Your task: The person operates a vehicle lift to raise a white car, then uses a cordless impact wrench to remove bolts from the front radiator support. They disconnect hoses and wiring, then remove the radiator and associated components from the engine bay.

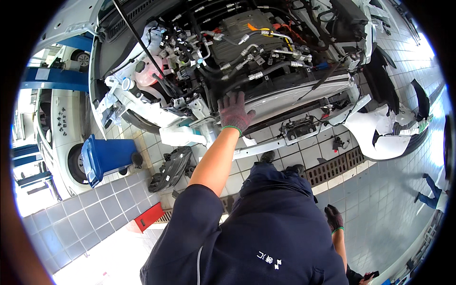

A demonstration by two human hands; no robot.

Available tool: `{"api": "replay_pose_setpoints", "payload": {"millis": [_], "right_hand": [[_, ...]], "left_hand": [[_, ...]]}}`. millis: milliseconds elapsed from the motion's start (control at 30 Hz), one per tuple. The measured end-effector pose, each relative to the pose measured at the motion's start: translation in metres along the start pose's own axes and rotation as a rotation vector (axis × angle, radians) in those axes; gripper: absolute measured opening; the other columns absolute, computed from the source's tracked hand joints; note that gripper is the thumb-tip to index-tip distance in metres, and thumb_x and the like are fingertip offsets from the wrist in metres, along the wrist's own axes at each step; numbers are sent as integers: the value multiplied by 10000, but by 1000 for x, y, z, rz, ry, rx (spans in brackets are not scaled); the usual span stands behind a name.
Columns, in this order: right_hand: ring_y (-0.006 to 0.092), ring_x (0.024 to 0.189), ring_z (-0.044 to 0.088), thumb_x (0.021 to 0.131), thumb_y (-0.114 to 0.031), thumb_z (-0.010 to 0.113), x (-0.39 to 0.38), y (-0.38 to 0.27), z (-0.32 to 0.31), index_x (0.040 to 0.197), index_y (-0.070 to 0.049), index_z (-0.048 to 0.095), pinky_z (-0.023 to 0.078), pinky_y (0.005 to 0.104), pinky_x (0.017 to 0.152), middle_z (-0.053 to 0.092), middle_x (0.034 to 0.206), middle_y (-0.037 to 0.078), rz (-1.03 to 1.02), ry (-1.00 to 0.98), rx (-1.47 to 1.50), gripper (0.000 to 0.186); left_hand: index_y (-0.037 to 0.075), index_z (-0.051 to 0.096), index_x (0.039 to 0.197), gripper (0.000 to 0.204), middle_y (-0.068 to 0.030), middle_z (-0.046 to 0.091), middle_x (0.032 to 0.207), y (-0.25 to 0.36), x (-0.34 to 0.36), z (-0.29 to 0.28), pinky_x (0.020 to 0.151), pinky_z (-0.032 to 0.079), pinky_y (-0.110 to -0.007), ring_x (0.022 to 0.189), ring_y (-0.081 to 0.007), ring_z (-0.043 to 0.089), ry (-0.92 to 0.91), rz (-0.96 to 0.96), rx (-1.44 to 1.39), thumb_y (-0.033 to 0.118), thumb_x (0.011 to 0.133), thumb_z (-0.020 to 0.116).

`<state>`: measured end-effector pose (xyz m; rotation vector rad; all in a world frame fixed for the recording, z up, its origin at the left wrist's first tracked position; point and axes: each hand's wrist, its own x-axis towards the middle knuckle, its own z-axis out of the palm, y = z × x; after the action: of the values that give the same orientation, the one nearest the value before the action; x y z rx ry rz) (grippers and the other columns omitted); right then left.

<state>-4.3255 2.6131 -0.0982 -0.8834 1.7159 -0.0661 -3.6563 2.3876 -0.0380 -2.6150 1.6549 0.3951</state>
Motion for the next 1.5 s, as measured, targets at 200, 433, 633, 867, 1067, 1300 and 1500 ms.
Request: {"api": "replay_pose_setpoints", "payload": {"millis": [200,433,633,867,1067,1300,1500], "right_hand": [[179,965,682,1054,-301,729,-20,14,-18,1440,0,655,551,333,881,762,1171,83,119,162,239,494],[158,884,654,1055,-320,726,-16,3,-8,1424,12,663,538,316,838,762,1063,60,36,149,235,501],[134,929,633,1045,-334,747,-12,-18,10,1442,-8,656,533,314,870,756,1180,60,-22,72,131,521],[141,930,632,1043,-327,750,-20,-32,8,1459,2,637,529,304,872,758,1181,64,9,64,159,542],[154,900,649,1037,-327,751,-32,-15,3,1440,-3,658,543,318,849,764,1149,70,22,112,14,525],[179,1023,702,1035,-356,747,-43,-3,11,1444,-22,665,560,335,925,770,1235,127,36,105,112,535],[192,963,692,1045,-351,743,-36,-2,22,1464,-8,647,554,356,901,776,1190,108,15,139,-75,550]], "left_hand": [[160,330,1680,973,-151,316,1741,15,12,-4,1350,121,-588,1629,-385,247,-87,-10,27,619,916,720],[163,408,1663,905,-171,406,1709,2,21,4,1363,103,-552,1631,-388,273,-11,77,-39,600,927,704],[157,590,1477,575,-143,570,1591,-65,20,-6,1097,533,-532,1346,-396,636,162,-156,-331,413,969,681],[211,418,1612,661,-161,372,1735,-175,59,-15,1053,574,-575,1334,-441,654,-42,-304,-16,309,992,627],[172,290,1713,814,-192,308,1757,-171,89,-23,1104,555,-558,1398,-423,618,-183,-363,87,273,978,626],[144,350,1680,837,-162,358,1731,-147,67,-19,1064,580,-551,1353,-423,651,-75,-400,69,316,932,684],[140,419,1630,822,-164,382,1719,-168,78,-25,1101,557,-546,1411,-438,598,-171,-390,45,372,899,716]]}}
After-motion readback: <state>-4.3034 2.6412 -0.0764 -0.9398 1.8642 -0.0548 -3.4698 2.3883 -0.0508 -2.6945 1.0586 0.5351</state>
